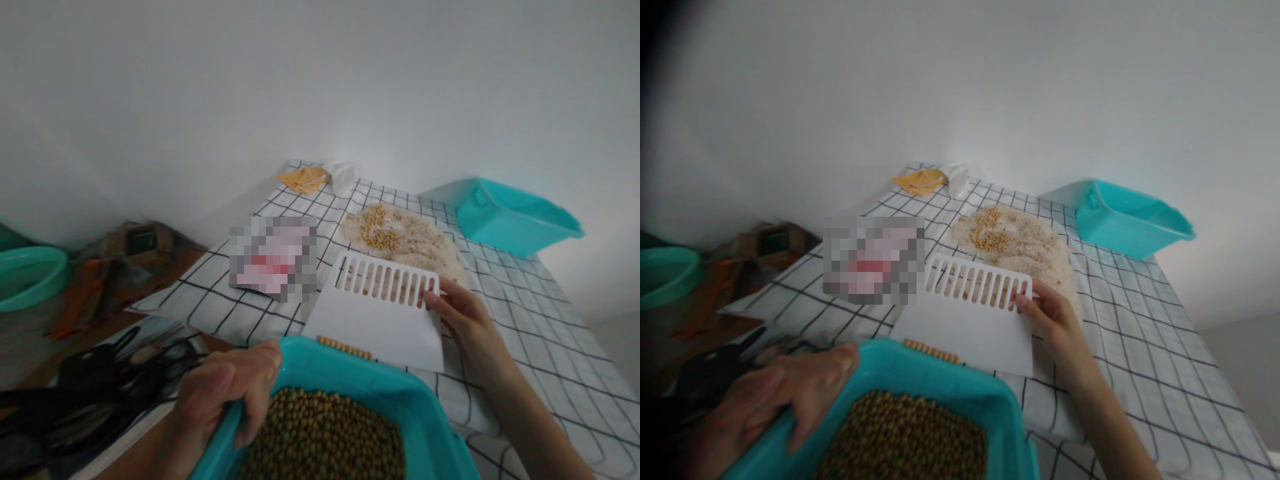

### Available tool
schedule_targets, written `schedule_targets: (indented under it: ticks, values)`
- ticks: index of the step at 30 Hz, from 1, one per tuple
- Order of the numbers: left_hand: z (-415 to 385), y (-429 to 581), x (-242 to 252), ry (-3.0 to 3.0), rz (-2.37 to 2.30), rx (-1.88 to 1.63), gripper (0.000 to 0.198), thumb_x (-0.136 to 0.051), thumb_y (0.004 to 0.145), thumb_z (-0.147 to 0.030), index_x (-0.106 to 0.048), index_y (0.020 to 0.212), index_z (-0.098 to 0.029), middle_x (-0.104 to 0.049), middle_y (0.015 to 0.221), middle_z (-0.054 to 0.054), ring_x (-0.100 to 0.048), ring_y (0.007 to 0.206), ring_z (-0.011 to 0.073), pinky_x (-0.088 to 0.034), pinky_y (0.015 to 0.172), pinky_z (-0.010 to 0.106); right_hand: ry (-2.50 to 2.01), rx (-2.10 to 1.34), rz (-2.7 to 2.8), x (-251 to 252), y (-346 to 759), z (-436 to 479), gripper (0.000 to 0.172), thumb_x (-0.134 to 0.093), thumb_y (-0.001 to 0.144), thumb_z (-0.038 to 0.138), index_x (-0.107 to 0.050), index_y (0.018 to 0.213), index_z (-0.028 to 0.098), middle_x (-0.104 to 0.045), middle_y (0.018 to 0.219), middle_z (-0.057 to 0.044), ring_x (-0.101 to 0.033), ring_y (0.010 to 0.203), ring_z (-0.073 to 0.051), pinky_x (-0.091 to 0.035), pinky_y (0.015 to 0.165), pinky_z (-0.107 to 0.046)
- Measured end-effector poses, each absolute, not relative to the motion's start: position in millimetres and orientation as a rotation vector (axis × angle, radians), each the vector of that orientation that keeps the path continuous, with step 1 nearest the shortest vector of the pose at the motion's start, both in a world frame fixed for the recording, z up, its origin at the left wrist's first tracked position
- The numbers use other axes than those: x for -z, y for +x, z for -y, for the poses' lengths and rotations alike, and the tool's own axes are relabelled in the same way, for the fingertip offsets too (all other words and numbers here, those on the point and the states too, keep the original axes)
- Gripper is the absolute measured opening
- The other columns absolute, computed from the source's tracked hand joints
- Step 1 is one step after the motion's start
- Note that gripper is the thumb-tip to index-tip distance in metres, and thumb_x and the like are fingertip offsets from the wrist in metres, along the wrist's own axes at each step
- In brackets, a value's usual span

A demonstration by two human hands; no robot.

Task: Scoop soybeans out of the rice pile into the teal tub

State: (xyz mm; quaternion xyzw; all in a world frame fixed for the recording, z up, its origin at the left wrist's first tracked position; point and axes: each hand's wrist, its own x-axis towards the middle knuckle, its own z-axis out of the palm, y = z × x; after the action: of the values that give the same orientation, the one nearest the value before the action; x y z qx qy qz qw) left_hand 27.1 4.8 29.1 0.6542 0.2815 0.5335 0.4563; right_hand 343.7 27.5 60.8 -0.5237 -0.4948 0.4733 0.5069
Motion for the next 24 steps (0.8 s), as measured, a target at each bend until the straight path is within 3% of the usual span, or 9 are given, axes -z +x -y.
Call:
schedule_targets:
  ticks: [8,14,18,21,24]
  values:
    - [-9.8,24.7,-40.3,1.618,-0.573,-1.298,0.068,-0.028,0.115,-0.044,-0.047,0.054,-0.019,-0.048,0.044,-0.003,-0.045,0.044,0.0133,-0.046,0.064,0.033,-1.257,-1.106,1.102,-62.0,346.2,-22.7,0.020,-0.087,0.083,0.042,-0.078,0.084,0.024,-0.078,0.077,-0.001,-0.068,0.062,-0.016,-0.052,0.056,-0.023]
    - [-10.9,24.0,-39.4,1.649,-0.552,-1.286,0.069,-0.025,0.116,-0.041,-0.048,0.055,-0.019,-0.048,0.043,-0.004,-0.045,0.043,0.0126,-0.046,0.062,0.032,-1.226,-0.943,1.119,-60.8,349.4,-23.1,0.016,-0.084,0.086,0.040,-0.078,0.084,0.026,-0.079,0.081,-0.001,-0.071,0.071,-0.019,-0.055,0.064,-0.026]
    - [-11.5,20.2,-39.4,1.688,-0.541,-1.237,0.068,-0.024,0.116,-0.041,-0.049,0.056,-0.020,-0.050,0.046,-0.004,-0.047,0.045,0.0128,-0.047,0.065,0.033,-1.269,-0.859,1.196,-59.6,351.2,-23.2,0.018,-0.081,0.090,0.044,-0.079,0.095,0.027,-0.081,0.085,-0.003,-0.074,0.077,-0.022,-0.058,0.069,-0.030]
    - [-10.9,19.3,-36.3,1.637,-0.554,-1.252,0.067,-0.024,0.115,-0.039,-0.049,0.056,-0.020,-0.050,0.046,-0.003,-0.045,0.046,0.0139,-0.045,0.065,0.033,-1.260,-0.911,1.234,-59.4,351.1,-23.6,0.020,-0.082,0.089,0.045,-0.080,0.097,0.027,-0.082,0.089,-0.003,-0.075,0.078,-0.022,-0.059,0.072,-0.030]
    - [-10.8,18.6,-34.5,1.636,-0.539,-1.248,0.067,-0.024,0.115,-0.039,-0.050,0.056,-0.020,-0.051,0.046,-0.002,-0.046,0.046,0.0144,-0.046,0.066,0.033,-1.263,-1.048,1.279,-60.0,349.7,-24.4,0.024,-0.082,0.089,0.049,-0.080,0.093,0.026,-0.083,0.086,-0.003,-0.074,0.071,-0.020,-0.059,0.066,-0.029]
